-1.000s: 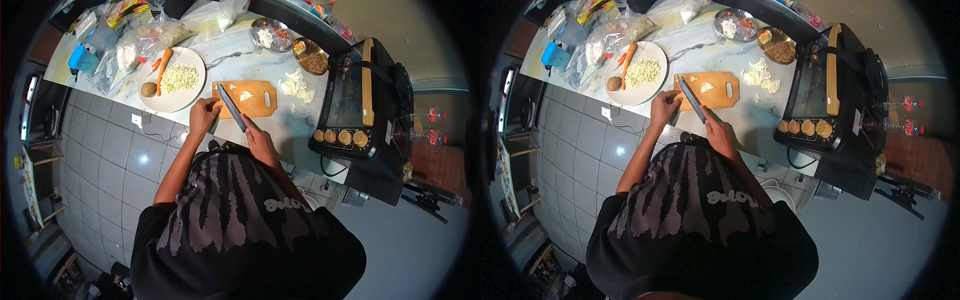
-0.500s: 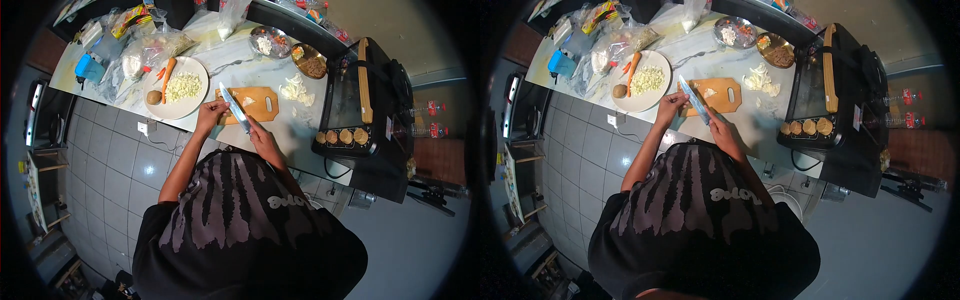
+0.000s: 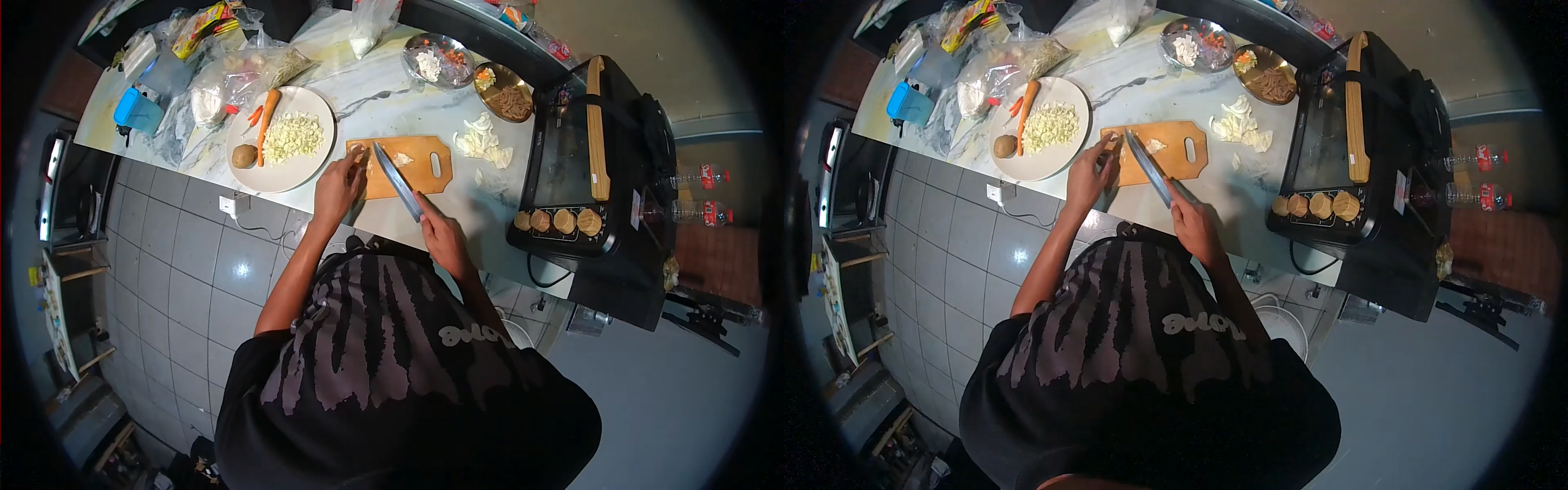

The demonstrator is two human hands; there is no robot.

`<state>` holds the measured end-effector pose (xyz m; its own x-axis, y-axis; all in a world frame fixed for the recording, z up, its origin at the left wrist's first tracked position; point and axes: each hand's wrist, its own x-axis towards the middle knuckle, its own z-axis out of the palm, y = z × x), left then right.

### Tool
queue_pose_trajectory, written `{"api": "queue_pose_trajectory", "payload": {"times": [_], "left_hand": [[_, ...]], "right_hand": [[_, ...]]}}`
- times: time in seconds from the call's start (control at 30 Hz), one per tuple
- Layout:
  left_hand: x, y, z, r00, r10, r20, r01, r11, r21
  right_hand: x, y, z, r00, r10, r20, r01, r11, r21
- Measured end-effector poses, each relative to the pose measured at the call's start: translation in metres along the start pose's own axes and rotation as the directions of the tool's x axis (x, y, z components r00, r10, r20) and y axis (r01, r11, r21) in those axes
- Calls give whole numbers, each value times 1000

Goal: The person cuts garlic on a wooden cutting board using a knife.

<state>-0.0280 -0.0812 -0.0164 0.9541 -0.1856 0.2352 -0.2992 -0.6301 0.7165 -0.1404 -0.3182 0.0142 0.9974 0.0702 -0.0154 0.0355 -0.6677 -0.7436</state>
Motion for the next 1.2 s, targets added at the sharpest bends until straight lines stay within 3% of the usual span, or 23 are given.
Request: {"api": "queue_pose_trajectory", "payload": {"times": [0.23,0.3,0.43,0.5,0.63,0.83,0.9,0.93,1.0,1.03,1.07,1.1,1.17,1.2], "left_hand": [[-2,-3,5,997,-67,-31,66,997,-28],[1,-3,8,987,-149,57,148,989,15],[9,2,12,982,-157,103,157,988,5],[12,6,13,979,-170,115,173,985,-18],[8,10,12,989,-144,34,146,986,-82],[13,-9,2,995,-104,-7,103,994,-30],[18,-18,-14,991,-131,-31,129,990,-52],[21,-22,-25,993,-95,-65,95,995,-11],[32,-38,-46,985,-4,-174,21,995,96],[37,-48,-57,973,-28,-231,73,980,186],[36,-56,-66,956,-27,-292,92,973,212],[37,-61,-77,936,-19,-351,109,965,238],[26,-67,-84,948,-20,-319,113,955,275],[15,-65,-80,957,128,-262,-8,910,415]], "right_hand": [[-10,-4,1,1000,-1,27,2,999,-51],[-8,-6,3,994,59,90,-53,996,-67],[-12,-2,19,987,113,112,-113,994,-9],[-13,-4,24,995,53,84,-58,996,60],[-13,-7,34,979,136,153,-141,990,25],[5,-4,52,990,22,141,-59,963,262],[23,-12,61,981,39,189,-97,947,307],[36,-11,71,981,24,193,-84,946,312],[65,-12,91,948,-312,-56,311,883,352],[73,-33,80,943,-327,-52,323,875,359],[82,-53,67,970,-160,183,94,941,324],[91,-68,59,919,25,394,-126,965,232],[103,-73,64,922,-60,382,-43,965,257],[106,-78,62,894,-17,449,-134,944,302]]}}
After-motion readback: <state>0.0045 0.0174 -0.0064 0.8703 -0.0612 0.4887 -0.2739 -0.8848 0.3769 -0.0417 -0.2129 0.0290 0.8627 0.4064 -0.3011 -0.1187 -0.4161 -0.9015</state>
